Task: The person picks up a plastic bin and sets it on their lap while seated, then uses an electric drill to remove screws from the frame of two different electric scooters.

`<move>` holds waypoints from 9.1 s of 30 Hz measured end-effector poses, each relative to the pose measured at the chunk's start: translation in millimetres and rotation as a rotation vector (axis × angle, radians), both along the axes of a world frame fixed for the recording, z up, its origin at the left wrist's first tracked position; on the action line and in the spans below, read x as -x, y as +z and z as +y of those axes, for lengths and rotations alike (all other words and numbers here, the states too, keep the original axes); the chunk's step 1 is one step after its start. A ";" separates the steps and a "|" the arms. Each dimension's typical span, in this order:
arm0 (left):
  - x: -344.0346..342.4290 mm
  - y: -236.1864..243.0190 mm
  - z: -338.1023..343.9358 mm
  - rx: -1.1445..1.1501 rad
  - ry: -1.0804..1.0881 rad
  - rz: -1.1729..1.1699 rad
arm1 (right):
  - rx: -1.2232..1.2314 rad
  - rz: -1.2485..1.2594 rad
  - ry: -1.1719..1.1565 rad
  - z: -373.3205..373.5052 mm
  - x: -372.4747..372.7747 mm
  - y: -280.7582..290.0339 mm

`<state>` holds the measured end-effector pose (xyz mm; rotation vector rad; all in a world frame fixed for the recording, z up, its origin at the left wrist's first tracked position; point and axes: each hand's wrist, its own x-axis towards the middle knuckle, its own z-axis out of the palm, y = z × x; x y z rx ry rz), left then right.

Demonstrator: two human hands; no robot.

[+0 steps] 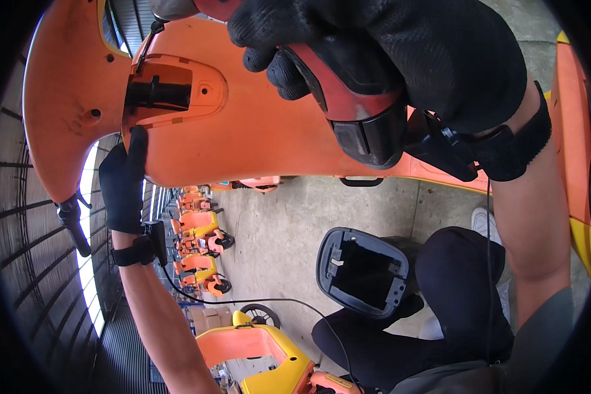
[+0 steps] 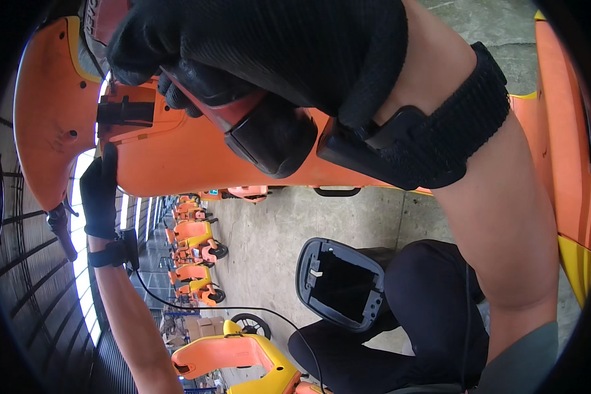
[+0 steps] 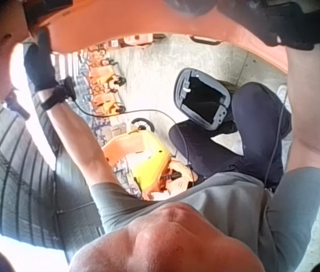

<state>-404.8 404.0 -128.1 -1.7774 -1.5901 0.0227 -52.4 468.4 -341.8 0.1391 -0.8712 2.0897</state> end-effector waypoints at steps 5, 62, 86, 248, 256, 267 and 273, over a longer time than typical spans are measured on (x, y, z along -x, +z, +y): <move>5.2 3.4 1.2 0.031 -0.045 0.103 | 0.002 -0.011 -0.016 2.7 3.2 1.0; 0.9 -10.3 2.2 0.021 -0.168 -0.041 | -0.076 -0.162 -0.121 -35.1 2.1 13.3; 64.6 -322.0 -223.2 0.051 -0.186 -2.589 | 0.073 -0.407 -0.528 -213.6 -28.3 -92.2; 216.4 -444.9 -265.6 0.575 0.902 -1.119 | -1.186 -1.782 0.165 -110.8 245.6 -234.0; 249.5 -474.6 -282.1 0.385 0.761 -1.260 | -1.074 -1.678 0.148 -97.7 245.1 -220.1; 411.7 -513.7 -489.0 -0.433 1.240 -1.534 | -0.277 -1.315 0.115 -18.2 198.8 -209.3; 380.0 -540.0 -618.4 0.021 1.299 -0.781 | -0.339 -1.500 -0.221 57.0 143.6 -244.0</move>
